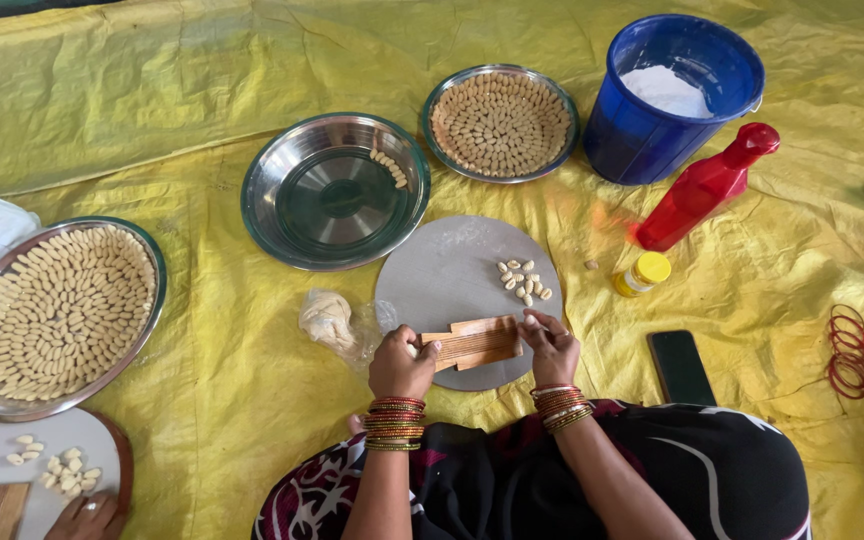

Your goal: The person sits on the floor and uses a wooden ridged tool to press small pieces of dough into a ridged shape. The shaped pieces are placed on a nearby plate. Another person is visible to the left, also shaping dough.

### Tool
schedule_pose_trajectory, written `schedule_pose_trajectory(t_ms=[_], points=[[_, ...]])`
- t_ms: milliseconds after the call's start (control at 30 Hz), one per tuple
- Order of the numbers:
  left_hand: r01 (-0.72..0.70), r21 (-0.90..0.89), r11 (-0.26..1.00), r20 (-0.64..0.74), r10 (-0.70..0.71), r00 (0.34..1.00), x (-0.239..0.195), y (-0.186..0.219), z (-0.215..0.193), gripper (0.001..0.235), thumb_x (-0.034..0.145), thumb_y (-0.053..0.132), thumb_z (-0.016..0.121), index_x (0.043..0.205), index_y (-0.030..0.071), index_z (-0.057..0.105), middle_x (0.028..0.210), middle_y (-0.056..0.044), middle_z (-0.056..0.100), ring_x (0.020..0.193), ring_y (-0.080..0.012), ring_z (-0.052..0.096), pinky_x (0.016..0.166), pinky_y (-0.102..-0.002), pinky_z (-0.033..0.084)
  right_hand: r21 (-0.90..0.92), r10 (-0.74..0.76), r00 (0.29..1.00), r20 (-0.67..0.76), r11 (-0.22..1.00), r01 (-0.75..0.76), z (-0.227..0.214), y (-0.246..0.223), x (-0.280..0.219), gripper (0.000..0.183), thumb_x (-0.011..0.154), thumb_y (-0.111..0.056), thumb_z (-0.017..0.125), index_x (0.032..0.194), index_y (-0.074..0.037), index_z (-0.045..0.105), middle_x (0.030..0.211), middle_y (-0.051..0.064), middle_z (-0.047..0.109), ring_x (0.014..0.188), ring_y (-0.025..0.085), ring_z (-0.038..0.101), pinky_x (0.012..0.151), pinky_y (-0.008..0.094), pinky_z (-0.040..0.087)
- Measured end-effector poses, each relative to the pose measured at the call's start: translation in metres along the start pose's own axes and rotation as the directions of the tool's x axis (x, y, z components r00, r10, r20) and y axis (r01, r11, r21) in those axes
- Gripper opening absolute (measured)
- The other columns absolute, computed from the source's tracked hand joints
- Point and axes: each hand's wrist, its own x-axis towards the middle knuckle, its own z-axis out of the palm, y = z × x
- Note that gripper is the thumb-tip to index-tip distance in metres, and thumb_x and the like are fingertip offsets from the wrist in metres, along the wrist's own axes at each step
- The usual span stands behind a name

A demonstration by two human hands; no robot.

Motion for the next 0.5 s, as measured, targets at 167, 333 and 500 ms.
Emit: schedule_pose_trajectory(t_ms=[167,333,500], points=[[-0.005,-0.001,1.0,-0.01,0.005,1.0,-0.0001,-0.0003,0.0007,0.034,0.083,0.037,0.079,0.082,0.009,0.06,0.096,-0.009,0.071,0.082,-0.0289,0.071,0.076,-0.045,0.055,0.08,-0.062,0.998,0.021,0.995,0.06,-0.0035,0.0067,0.0025,0.02,0.094,0.006,0.064,0.112,0.011,0.069,0.102,0.015,0.073,0.098,0.022,0.073,0.094,0.034,0.062],[-0.024,-0.004,1.0,-0.031,0.024,0.999,-0.0001,-0.002,0.0018,0.034,0.082,0.038,0.08,0.082,0.009,0.061,0.095,-0.01,0.071,0.083,-0.0308,0.071,0.075,-0.045,0.055,0.184,-0.069,0.996,0.062,0.981,0.056,-0.0046,0.0068,0.003,0.026,0.086,0.015,0.054,0.108,0.01,0.066,0.104,0.018,0.072,0.099,0.023,0.074,0.092,0.037,0.065],[-0.02,-0.008,1.0,-0.035,0.02,0.999,-0.0008,-0.0009,0.001,0.035,0.081,0.038,0.08,0.082,0.009,0.061,0.094,-0.009,0.071,0.082,-0.0316,0.071,0.074,-0.046,0.055,0.014,-0.006,1.0,0.029,1.0,0.006,0.0012,-0.0006,-0.0014,0.013,0.094,0.003,0.066,0.106,0.004,0.069,0.1,0.012,0.076,0.093,0.017,0.072,0.084,0.031,0.06]])
